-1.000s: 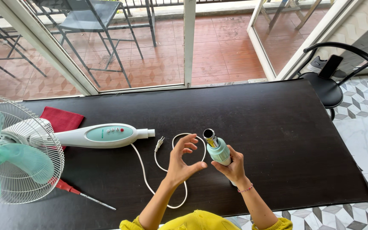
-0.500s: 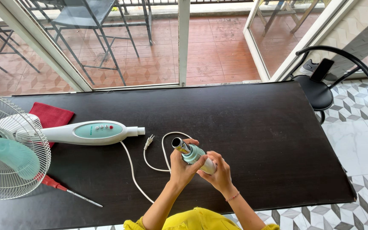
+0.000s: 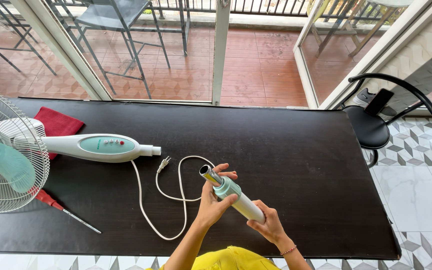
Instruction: The person reassembles a standing electric fan on a table. They attach the fan blades to the motor, secure the front grille, connect the stand pole to the motor housing, and wipe the fan with a red cloth.
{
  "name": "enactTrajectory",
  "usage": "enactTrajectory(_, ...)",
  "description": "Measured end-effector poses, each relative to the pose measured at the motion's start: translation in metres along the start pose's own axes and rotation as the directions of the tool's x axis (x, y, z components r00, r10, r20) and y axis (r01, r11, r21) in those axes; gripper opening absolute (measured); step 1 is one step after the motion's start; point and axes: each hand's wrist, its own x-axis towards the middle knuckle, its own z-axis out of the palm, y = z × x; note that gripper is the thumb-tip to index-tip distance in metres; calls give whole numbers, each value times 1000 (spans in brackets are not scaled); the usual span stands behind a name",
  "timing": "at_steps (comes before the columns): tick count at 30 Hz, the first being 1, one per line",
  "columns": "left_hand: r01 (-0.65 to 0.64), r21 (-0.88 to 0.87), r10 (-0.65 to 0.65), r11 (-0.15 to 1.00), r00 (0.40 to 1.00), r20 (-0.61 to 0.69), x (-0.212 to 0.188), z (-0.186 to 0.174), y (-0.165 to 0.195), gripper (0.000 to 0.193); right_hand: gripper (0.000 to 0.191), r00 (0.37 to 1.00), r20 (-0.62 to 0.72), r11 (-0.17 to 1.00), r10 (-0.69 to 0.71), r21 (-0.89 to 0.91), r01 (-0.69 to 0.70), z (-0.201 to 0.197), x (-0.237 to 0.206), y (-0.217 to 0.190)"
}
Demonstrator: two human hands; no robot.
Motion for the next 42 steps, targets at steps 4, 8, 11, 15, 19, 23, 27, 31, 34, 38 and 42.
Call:
enactTrajectory(4, 106, 154, -81, 982, 984, -161, -2, 18, -14, 93, 56, 999, -24, 976, -37, -215, 31, -22, -2, -13)
enactTrajectory(8, 179, 128, -143, 975, 958, -247, -4, 22, -25, 87, 52, 996, -66, 922, 58, -380, -79, -51, -4, -27)
enactTrajectory(11, 205, 37, -190, 978, 950, -247, -9, 29, -28, 82, 52, 991, 11, 918, 130, -379, -117, -72, -7, -30)
enactTrajectory(15, 150, -88, -162, 985, 975, -151, -14, 38, -24, 83, 51, 942, 189, 953, 278, -178, -245, -87, -14, -25)
enactTrajectory(19, 57, -191, -80, 980, 990, -115, -21, 50, -26, 89, 53, 941, 214, 965, 261, -90, -247, -87, -22, -21)
enactTrajectory(23, 32, -2, -31, 999, 941, -338, -29, 69, -42, 95, 51, 976, 139, 957, 168, -261, -128, -97, -26, -24)
enactTrajectory(27, 163, 8, -141, 987, 875, -463, -38, 82, -51, 93, 49, 981, 142, 941, 135, -329, -82, -107, -31, -23)
enactTrajectory(31, 92, -63, -109, 994, 928, -357, -41, 87, -44, 94, 52, 964, 157, 957, 213, -232, -173, -109, -44, -11)
enactTrajectory(34, 57, -131, -92, 990, 955, -283, -41, 94, -41, 95, 55, 961, 144, 962, 236, -177, -210, -109, -55, -1)
enactTrajectory(38, 39, 72, -13, 997, 945, -326, -41, 104, -49, 103, 56, 953, 131, 953, 272, -177, -247, -110, -59, 8)
enactTrajectory(42, 162, 259, -45, 952, 912, -408, -45, 105, -56, 102, 55, 937, 162, 942, 308, -187, -278, -109, -60, 11)
